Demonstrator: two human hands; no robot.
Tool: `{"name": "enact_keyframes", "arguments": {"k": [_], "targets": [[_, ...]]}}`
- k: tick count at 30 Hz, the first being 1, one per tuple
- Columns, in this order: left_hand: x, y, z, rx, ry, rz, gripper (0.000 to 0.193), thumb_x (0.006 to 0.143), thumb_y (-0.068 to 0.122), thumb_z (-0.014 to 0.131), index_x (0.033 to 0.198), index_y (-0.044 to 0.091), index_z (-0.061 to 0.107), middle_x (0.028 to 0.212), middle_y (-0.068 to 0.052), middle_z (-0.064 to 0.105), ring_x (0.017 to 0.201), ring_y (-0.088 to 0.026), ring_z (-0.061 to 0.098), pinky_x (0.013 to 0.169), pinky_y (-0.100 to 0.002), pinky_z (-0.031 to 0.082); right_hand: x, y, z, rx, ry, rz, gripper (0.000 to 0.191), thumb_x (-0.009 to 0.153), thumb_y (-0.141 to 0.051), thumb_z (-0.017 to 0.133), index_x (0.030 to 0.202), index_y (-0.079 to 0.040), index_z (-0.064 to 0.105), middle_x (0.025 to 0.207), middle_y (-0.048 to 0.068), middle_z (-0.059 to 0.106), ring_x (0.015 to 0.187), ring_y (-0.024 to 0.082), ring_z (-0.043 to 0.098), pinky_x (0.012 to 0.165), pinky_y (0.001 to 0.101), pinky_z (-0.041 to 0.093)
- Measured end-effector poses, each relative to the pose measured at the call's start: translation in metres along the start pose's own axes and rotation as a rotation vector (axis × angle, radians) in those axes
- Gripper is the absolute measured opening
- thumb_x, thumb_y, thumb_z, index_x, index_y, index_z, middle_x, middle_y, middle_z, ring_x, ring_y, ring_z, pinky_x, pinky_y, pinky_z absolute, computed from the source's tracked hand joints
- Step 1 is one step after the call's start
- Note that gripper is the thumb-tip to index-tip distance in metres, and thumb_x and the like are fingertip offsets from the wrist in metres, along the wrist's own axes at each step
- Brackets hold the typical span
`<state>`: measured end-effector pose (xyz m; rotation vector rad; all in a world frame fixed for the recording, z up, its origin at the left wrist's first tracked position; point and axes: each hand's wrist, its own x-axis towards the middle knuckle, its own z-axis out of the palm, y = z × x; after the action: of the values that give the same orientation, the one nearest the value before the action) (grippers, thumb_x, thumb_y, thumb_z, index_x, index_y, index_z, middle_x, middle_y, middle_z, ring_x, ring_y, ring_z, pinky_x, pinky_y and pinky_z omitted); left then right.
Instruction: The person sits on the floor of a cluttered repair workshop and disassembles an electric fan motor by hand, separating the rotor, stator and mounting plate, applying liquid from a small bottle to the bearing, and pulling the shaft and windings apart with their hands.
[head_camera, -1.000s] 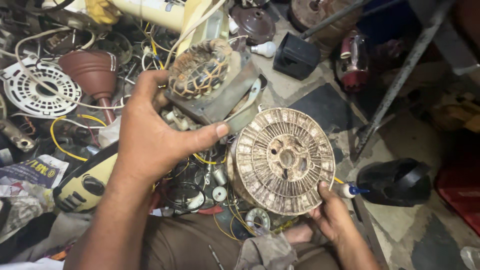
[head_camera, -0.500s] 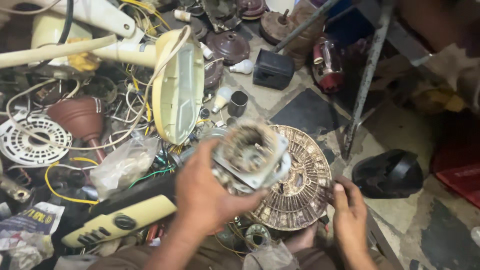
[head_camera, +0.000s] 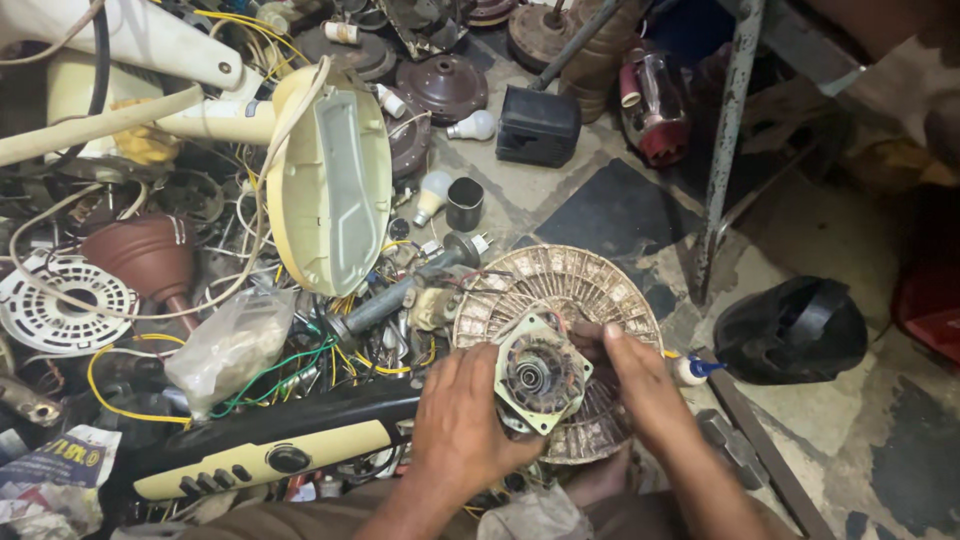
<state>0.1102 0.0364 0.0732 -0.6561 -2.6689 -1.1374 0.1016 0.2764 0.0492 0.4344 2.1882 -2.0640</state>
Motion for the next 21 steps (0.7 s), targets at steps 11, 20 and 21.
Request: {"name": "enact_keyframes", "arguments": {"k": [11, 20, 21], "targets": [[0.005, 0.011, -0.009, 0.019, 0.055, 0.003, 0.111, 0.047, 0.038, 0.097, 0.133, -0.005, 0.042, 0.127, -0.024, 0.056, 0.124, -0.043, 0.048, 0.109, -0.062, 0.028, 0.006, -0.008, 0.017, -0.092, 0.030, -0.059, 0.045, 0.103, -0.034, 0.050, 0.122, 0.001, 0.072, 0.110, 0.007, 0.077, 0.100, 0.012, 0.070, 0.091, 0.0281, 0.053], [0.003, 0.002, -0.002, -0.076, -0.007, -0.102, 0.102, 0.053, 0.038, 0.094, 0.134, -0.002, 0.047, 0.126, -0.022, 0.059, 0.121, -0.042, 0.054, 0.107, -0.052, 0.038, -0.018, 0.049, -0.001, 0.280, 0.082, 0.075, 0.031, 0.107, -0.016, 0.062, 0.128, 0.003, 0.073, 0.093, 0.010, 0.064, 0.079, 0.015, 0.056, 0.072, 0.0297, 0.047], [0.003, 0.001, -0.001, -0.075, -0.002, -0.082, 0.102, 0.054, 0.038, 0.094, 0.136, -0.002, 0.047, 0.128, -0.022, 0.059, 0.122, -0.042, 0.054, 0.107, -0.053, 0.038, -0.018, 0.051, -0.003, 0.307, 0.053, 0.073, 0.029, 0.103, -0.013, 0.060, 0.124, 0.004, 0.072, 0.097, 0.010, 0.067, 0.083, 0.016, 0.060, 0.076, 0.0301, 0.050]]}}
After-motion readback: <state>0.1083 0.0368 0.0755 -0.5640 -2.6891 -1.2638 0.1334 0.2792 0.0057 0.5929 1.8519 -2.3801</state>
